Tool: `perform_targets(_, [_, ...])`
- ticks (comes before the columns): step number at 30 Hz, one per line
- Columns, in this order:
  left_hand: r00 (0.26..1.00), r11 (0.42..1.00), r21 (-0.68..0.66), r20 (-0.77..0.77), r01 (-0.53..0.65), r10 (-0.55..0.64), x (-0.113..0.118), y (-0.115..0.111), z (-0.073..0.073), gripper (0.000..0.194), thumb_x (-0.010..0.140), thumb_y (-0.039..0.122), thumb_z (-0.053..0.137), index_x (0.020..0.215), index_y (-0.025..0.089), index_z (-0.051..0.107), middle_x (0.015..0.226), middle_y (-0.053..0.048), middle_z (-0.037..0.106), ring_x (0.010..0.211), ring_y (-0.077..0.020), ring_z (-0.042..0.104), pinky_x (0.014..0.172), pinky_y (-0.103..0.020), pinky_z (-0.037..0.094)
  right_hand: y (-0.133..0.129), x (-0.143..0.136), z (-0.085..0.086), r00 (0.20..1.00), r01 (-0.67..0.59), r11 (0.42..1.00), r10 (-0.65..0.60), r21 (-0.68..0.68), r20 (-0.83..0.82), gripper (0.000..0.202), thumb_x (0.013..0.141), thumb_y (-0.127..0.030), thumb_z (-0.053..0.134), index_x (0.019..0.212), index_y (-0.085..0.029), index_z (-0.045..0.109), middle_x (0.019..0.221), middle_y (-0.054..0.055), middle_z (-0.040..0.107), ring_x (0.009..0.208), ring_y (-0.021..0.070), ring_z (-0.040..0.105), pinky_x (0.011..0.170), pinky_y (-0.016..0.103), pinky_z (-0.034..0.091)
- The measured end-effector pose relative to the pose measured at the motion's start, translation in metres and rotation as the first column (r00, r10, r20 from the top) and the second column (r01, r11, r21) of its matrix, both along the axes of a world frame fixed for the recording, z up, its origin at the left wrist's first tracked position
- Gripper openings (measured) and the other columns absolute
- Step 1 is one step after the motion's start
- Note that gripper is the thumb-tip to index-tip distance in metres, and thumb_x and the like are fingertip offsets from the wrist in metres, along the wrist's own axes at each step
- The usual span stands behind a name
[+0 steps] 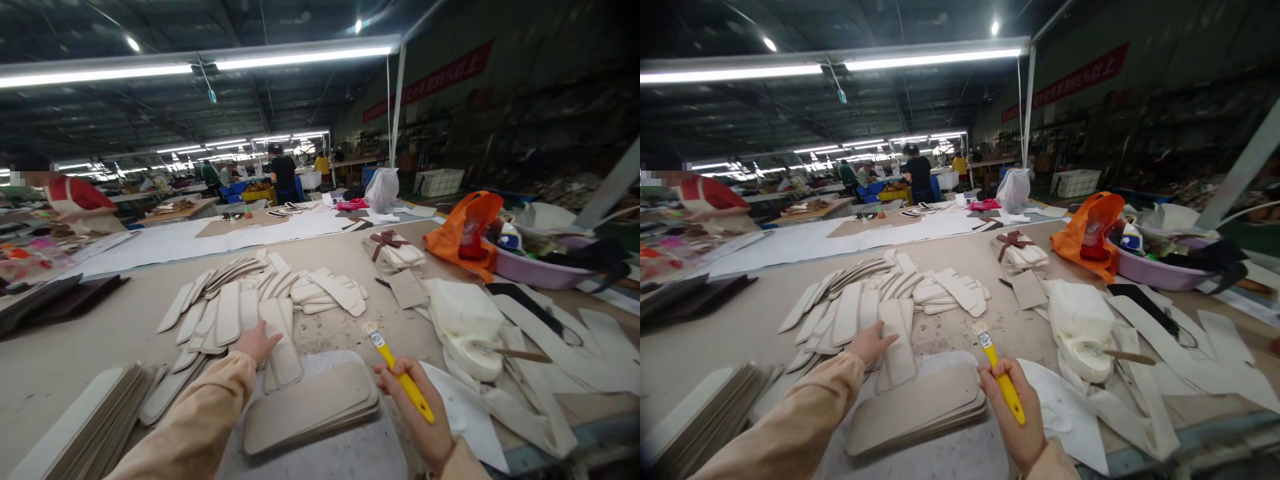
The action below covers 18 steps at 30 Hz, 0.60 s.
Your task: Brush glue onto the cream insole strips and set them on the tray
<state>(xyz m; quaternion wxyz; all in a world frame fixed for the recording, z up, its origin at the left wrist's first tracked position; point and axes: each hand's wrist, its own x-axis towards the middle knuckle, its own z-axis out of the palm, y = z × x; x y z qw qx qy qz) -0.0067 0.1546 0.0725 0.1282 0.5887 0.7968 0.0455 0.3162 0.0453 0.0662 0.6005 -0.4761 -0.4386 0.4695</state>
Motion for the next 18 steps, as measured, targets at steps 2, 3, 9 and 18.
perform_targets(2, [0.999, 1.0, -0.014, -0.051, 0.015, -0.016, 0.008, 0.001, -0.004, 0.067, 0.08, 0.05, 0.05, 0.13, 0.007, 0.041, 0.114, -0.023, 0.063, 0.11, -0.0342, 0.058, 0.088, -0.039, 0.04, -0.001, -0.002, 0.0, 1.0, 0.023, 1.0, -0.023, 0.01, 0.007, 0.035, 0.076, -0.051, 0.066, 0.08, -0.022, 0.046, 0.087, 0.005, 0.068, 0.067, 0.0179, 0.062, 0.062, 0.027, 0.052])
perform_targets(3, [0.997, 0.999, -0.021, -0.072, 0.024, -0.026, 0.01, 0.003, -0.005, 0.068, 0.081, 0.049, 0.05, 0.132, 0.006, 0.038, 0.114, -0.024, 0.063, 0.11, -0.0347, 0.058, 0.088, -0.041, 0.04, -0.002, -0.002, 0.001, 1.0, 0.024, 1.0, -0.025, 0.014, 0.012, 0.035, 0.076, -0.05, 0.065, 0.08, -0.022, 0.045, 0.085, 0.005, 0.068, 0.067, 0.0177, 0.062, 0.062, 0.027, 0.051])
perform_targets(9, [0.988, 0.997, -0.08, -0.147, 0.023, -0.035, 0.021, 0.017, -0.011, 0.067, 0.082, 0.048, 0.056, 0.135, 0.011, 0.036, 0.115, -0.017, 0.062, 0.105, -0.0284, 0.059, 0.092, -0.047, 0.042, 0.0, 0.003, -0.002, 1.0, -0.023, 0.999, 0.023, 0.028, 0.011, 0.031, 0.077, -0.047, 0.066, 0.081, -0.023, 0.046, 0.081, 0.002, 0.067, 0.068, 0.0188, 0.063, 0.062, 0.027, 0.051])
perform_targets(18, [0.997, 0.998, -0.016, -0.025, -0.068, 0.068, 0.036, 0.027, -0.013, 0.075, 0.079, 0.039, 0.064, 0.14, 0.014, 0.028, 0.12, -0.015, 0.057, 0.105, -0.0268, 0.058, 0.091, -0.046, 0.045, 0.001, 0.011, -0.014, 0.994, -0.064, 0.996, 0.059, 0.058, 0.087, 0.027, 0.082, -0.045, 0.062, 0.082, -0.023, 0.047, 0.078, 0.002, 0.066, 0.069, 0.0189, 0.063, 0.062, 0.027, 0.052])
